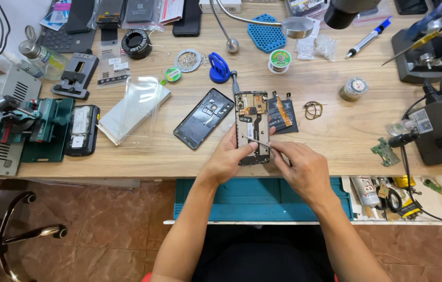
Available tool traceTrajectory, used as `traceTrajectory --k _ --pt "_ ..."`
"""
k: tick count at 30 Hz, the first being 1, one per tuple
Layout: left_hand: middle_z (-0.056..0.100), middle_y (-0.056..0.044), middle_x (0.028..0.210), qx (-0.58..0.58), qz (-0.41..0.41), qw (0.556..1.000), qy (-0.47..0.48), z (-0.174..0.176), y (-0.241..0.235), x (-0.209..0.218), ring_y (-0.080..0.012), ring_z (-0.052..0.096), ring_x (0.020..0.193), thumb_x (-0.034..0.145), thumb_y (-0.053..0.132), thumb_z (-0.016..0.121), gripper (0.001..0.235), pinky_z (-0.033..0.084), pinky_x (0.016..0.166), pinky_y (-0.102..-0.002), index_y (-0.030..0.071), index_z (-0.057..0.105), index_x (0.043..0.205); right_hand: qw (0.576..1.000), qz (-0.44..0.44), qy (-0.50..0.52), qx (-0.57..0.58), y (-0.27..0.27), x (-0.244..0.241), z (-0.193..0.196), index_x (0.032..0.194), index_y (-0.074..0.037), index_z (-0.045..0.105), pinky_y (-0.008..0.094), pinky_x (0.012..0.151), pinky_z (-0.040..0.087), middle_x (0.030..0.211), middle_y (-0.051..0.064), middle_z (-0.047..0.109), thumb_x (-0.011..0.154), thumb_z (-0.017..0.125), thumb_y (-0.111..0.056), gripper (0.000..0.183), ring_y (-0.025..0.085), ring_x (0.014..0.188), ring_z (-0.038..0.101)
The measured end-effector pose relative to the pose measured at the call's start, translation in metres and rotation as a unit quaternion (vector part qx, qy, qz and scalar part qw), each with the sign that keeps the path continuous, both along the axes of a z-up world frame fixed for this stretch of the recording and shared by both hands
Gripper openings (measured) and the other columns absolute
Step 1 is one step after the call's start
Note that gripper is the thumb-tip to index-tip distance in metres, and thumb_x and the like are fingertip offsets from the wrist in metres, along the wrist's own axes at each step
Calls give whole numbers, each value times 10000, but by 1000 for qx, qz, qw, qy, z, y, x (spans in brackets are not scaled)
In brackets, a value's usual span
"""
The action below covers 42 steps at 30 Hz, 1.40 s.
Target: The person uses a metal prying tool to carefully lift and remove the battery from a disassembled smartphone. They then use tweezers to detach a small ribbon cable connector from the phone's internal circuit board.
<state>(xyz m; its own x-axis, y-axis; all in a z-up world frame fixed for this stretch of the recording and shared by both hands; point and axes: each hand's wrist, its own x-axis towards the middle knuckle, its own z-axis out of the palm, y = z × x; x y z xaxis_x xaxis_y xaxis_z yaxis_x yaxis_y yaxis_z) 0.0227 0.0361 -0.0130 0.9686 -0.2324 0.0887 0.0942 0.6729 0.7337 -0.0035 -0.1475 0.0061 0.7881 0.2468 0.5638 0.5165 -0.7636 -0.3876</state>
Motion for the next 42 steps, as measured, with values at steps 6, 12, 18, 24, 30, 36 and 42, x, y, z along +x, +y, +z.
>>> traceTrajectory --k 6,12,18,24,30,36,42 --pt "700 -283 1270 -34 -8 999 -3 -10 0 5 -364 720 1117 955 -120 635 534 636 902 -549 10 513 1457 998 44 33 1 -7 8 4 1081 -228 792 335 693 585 898 -20 788 979 721 -166 139 222 806 745" --pt "697 -283 1269 -37 -20 999 4 -15 1 4 -381 724 1114 953 -131 628 554 629 915 -556 21 505 1471 998 35 59 -10 -15 9 -9 1098 -268 791 299 704 585 902 -58 797 999 700 -220 142 179 815 739" --pt "692 -286 1275 -43 -29 999 15 -16 3 -1 -388 717 1125 972 -127 607 540 625 918 -564 24 491 1477 996 44 67 -30 -15 7 -4 1084 -242 791 324 700 594 884 -25 804 996 696 -209 134 209 804 745" --pt "680 -270 1306 -29 -28 999 24 -29 7 -5 -371 713 1130 975 -121 599 548 627 925 -553 36 480 1487 997 56 59 -3 -9 9 -13 1086 -231 796 316 709 601 900 -14 814 981 722 -193 134 200 810 755" --pt "662 -291 1330 -25 -24 999 22 -25 10 0 -368 698 1139 989 -111 581 543 624 931 -559 19 460 1502 997 59 44 7 -4 10 -24 1099 -209 788 324 704 603 897 8 812 972 734 -163 146 215 802 755" --pt "663 -272 1334 -34 -12 999 21 -25 8 -1 -347 691 1141 981 -116 579 539 631 928 -548 23 469 1490 997 64 39 35 1 10 -26 1077 -188 798 341 693 605 875 29 808 961 744 -142 136 235 778 752" --pt "664 -267 1335 -44 -1 999 21 -34 8 2 -345 696 1137 976 -122 583 539 631 926 -546 27 474 1483 995 71 32 61 6 13 -31 1109 -190 797 350 726 613 930 34 817 972 737 -138 158 240 831 767"
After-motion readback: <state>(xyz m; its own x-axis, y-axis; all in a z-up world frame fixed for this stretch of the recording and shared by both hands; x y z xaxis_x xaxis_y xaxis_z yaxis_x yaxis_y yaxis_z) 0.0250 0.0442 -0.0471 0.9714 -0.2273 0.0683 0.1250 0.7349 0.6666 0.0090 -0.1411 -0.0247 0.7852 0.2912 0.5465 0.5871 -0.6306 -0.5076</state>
